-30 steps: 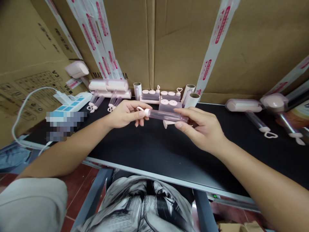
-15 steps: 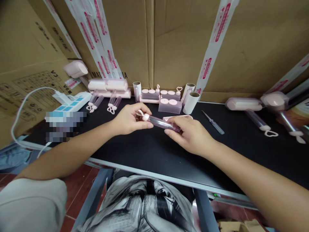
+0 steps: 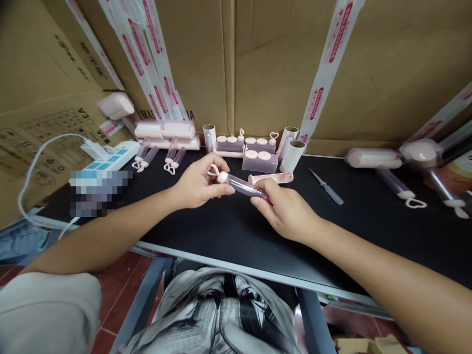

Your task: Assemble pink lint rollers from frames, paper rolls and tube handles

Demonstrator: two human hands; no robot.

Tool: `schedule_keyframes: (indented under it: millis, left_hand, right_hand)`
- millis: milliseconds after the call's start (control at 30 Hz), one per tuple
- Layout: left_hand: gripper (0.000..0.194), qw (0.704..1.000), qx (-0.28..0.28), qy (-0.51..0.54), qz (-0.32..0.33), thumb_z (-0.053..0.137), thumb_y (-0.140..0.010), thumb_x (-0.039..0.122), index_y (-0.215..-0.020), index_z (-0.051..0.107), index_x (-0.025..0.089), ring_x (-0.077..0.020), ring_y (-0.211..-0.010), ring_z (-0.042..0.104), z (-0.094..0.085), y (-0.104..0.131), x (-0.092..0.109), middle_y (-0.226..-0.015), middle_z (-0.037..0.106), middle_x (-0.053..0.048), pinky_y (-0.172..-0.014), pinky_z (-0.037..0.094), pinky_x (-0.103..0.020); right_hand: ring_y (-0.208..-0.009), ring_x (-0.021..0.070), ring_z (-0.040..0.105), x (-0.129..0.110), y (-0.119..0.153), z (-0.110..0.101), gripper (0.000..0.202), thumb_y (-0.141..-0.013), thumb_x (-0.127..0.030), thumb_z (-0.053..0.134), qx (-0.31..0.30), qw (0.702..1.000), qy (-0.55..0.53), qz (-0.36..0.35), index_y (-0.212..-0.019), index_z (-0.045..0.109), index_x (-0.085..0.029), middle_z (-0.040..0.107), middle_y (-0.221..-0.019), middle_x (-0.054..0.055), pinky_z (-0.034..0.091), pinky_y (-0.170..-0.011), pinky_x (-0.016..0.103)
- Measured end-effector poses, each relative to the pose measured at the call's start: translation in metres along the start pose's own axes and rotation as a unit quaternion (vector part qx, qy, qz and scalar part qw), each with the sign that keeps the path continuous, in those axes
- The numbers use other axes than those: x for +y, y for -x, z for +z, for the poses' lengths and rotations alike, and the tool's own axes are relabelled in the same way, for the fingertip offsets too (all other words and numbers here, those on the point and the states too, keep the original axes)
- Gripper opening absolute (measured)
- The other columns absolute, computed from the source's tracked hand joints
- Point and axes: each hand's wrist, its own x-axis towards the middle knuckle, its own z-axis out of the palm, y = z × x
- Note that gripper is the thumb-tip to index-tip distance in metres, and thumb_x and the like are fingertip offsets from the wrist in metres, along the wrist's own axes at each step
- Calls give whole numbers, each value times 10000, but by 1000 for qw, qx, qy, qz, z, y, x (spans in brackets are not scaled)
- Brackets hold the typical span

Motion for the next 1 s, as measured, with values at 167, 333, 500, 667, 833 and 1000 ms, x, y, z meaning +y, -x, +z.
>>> schedule_keyframes:
  millis: [167, 333, 500, 667, 833, 1000]
  left_hand:
    - [508, 1000, 1, 20, 19, 896, -805, 497, -967, 508, 212, -87, -653, 518, 5, 1, -2, -829, 572, 42, -622, 457, -234]
    - [489, 999, 7, 20, 26, 852, -860, 500, -1004, 472, 228, -85, -633, 482, 9, 3, -6, -810, 537, 52, -592, 431, -233]
    - [491, 999, 10, 10, 32, 845, -869, 484, -1022, 455, 229, -75, -618, 448, 12, 4, -10, -787, 496, 65, -563, 406, -219]
    - [508, 999, 25, 45, 18, 855, -857, 487, -1008, 444, 229, -63, -611, 414, 18, 7, -11, -782, 470, 70, -554, 390, -205]
    - [533, 997, 41, 61, 15, 878, -836, 462, -1015, 432, 232, -50, -593, 409, 26, 10, -15, -770, 467, 85, -559, 400, -193]
    - [580, 995, 70, 76, 4, 908, -793, 497, -1018, 444, 231, -58, -627, 461, 33, 13, -20, -796, 499, 78, -597, 447, -203]
  right_hand:
    - [-507, 190, 596, -4, -1, 0, 124, -1077, -302, 503, 1, 1000, 3, -1, -1158, 537, -215, 667, -733, -3, 436, -545, 287]
    - [-502, 192, 608, -5, -1, 1, 120, -1074, -288, 499, 8, 1000, 14, -10, -1145, 548, -206, 681, -724, 3, 440, -538, 283]
    - [-491, 192, 614, -5, 0, 2, 129, -1070, -292, 500, 13, 1000, 24, -9, -1142, 557, -201, 692, -713, 7, 440, -526, 280]
    - [-491, 192, 630, -10, 1, 3, 142, -1065, -277, 487, 16, 1000, 22, -14, -1150, 562, -191, 711, -723, 19, 432, -516, 278]
    - [-511, 213, 659, -10, 4, 7, 158, -1053, -285, 489, 11, 1000, 20, 5, -1151, 570, -191, 730, -739, 38, 446, -524, 290]
    - [-533, 230, 675, -7, 5, 11, 170, -1045, -325, 491, 11, 999, 13, 29, -1145, 567, -210, 732, -741, 45, 447, -536, 303]
